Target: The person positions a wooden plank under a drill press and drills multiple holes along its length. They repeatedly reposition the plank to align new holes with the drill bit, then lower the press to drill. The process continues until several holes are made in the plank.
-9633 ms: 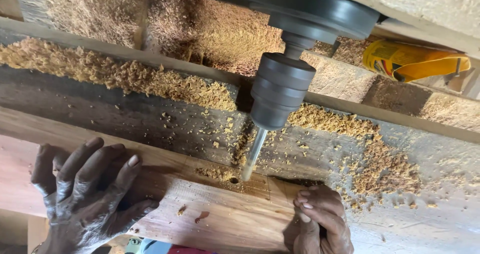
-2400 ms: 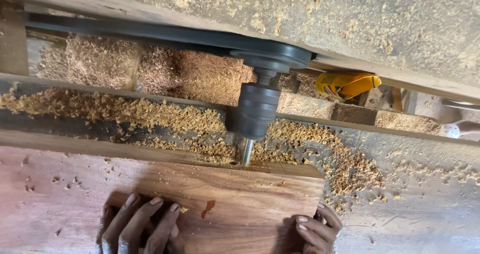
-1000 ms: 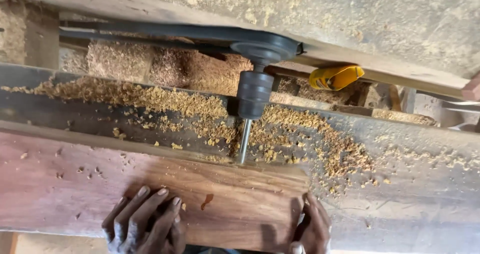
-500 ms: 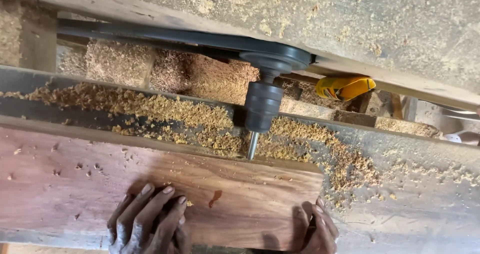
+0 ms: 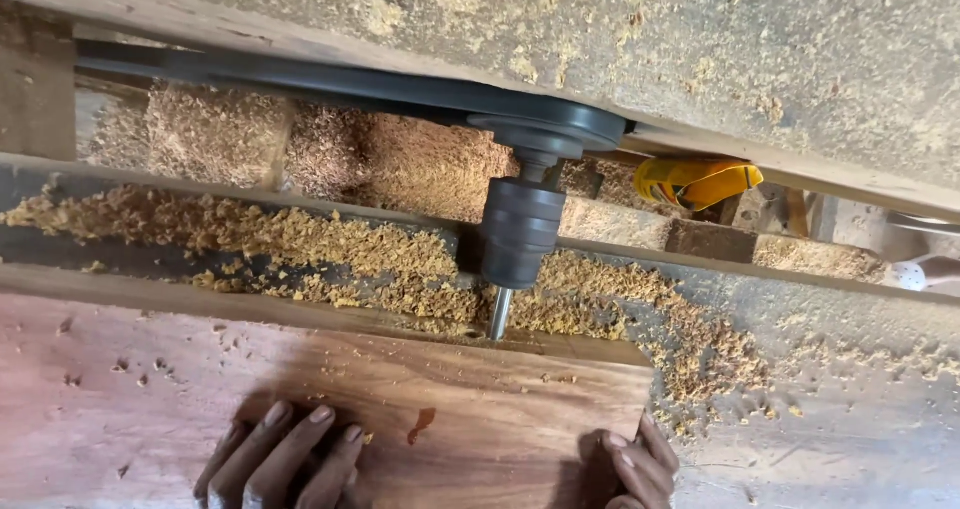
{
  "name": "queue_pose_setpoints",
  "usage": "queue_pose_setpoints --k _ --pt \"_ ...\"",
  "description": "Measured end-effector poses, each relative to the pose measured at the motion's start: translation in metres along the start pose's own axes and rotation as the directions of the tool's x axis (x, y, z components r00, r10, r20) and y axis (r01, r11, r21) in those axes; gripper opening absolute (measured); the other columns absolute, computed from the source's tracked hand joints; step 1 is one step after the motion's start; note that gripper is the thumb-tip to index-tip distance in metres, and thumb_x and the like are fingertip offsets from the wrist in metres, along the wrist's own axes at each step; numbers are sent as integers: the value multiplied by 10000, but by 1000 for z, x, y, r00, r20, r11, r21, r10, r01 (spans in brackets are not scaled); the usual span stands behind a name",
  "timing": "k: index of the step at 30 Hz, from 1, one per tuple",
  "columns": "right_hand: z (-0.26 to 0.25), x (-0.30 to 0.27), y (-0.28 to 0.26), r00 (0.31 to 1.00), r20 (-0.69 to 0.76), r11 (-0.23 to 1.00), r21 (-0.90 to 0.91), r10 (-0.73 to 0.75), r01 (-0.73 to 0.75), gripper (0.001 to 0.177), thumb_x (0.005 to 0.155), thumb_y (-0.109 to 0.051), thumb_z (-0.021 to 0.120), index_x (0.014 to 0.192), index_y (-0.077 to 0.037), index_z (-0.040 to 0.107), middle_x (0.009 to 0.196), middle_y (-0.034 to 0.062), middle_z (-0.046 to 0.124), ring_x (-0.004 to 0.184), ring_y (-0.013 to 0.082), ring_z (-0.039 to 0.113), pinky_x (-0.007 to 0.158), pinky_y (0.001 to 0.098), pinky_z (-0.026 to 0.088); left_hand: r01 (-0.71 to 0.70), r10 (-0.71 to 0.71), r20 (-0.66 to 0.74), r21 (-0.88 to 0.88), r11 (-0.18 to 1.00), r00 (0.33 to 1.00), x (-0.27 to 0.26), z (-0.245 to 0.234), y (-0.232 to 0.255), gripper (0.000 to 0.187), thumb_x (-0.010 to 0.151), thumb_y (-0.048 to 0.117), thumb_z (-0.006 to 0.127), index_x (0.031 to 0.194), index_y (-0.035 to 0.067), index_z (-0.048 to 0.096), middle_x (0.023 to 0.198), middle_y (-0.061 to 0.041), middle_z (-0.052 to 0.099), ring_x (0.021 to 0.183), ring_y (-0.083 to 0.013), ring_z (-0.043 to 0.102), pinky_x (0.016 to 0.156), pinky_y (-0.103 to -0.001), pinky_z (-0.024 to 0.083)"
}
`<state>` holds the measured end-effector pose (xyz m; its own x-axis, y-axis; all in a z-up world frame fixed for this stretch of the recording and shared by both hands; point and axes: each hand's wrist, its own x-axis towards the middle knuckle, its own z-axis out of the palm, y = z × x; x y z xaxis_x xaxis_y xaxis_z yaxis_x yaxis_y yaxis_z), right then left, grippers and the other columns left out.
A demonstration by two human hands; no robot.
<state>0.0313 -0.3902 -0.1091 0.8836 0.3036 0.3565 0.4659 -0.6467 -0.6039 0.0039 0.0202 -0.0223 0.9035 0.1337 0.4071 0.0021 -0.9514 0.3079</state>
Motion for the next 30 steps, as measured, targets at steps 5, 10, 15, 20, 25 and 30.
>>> queue_pose_setpoints --k 5,10,15,20,25,30 --pt "9 13 -12 997 -69 1000 12 17 -17 503 1134 -490 228 1270 -120 539 1150 38 695 1356 355 548 1227 469 426 56 -57 3 37 998 998 -6 1 6 97 978 321 647 1056 329 705 1141 58 660 1097 -268 604 1013 -476 500" --pt "11 26 -9 997 -77 999 31 -21 24 513 1118 -517 244 1252 -120 540 1111 26 710 1334 326 574 1191 436 454 104 -107 53 53 993 993 -4 1 8 93 983 349 647 1049 355 712 1152 73 659 1129 -251 602 1053 -476 478" --pt "10 17 3 1000 -27 1000 -14 -10 10 529 1098 -525 213 1248 -150 554 1076 6 727 1350 319 535 1192 421 430 141 -145 103 47 989 984 2 -3 12 90 978 351 645 1038 367 709 1155 88 653 1150 -246 598 1086 -472 469" --pt "13 24 1 999 -52 1000 17 -5 6 490 1120 -511 219 1271 -155 519 1109 1 728 1373 310 538 1212 426 431 144 -146 144 23 989 979 3 -6 10 104 973 383 639 1045 367 712 1167 78 651 1167 -253 594 1093 -482 461" --pt "12 32 -4 999 -52 1000 -3 12 -12 484 1120 -501 215 1255 -155 524 1098 3 722 1368 304 545 1223 444 420 214 -212 156 6 977 965 4 -5 13 97 996 378 628 1038 377 715 1184 79 660 1158 -263 615 1107 -498 456" --pt "14 39 -4 998 -66 1000 4 -3 4 508 1117 -501 205 1240 -139 540 1097 8 718 1355 300 544 1206 438 427 167 -169 175 24 986 970 2 -3 8 107 967 382 640 1028 374 727 1167 69 672 1135 -267 630 1087 -501 467"
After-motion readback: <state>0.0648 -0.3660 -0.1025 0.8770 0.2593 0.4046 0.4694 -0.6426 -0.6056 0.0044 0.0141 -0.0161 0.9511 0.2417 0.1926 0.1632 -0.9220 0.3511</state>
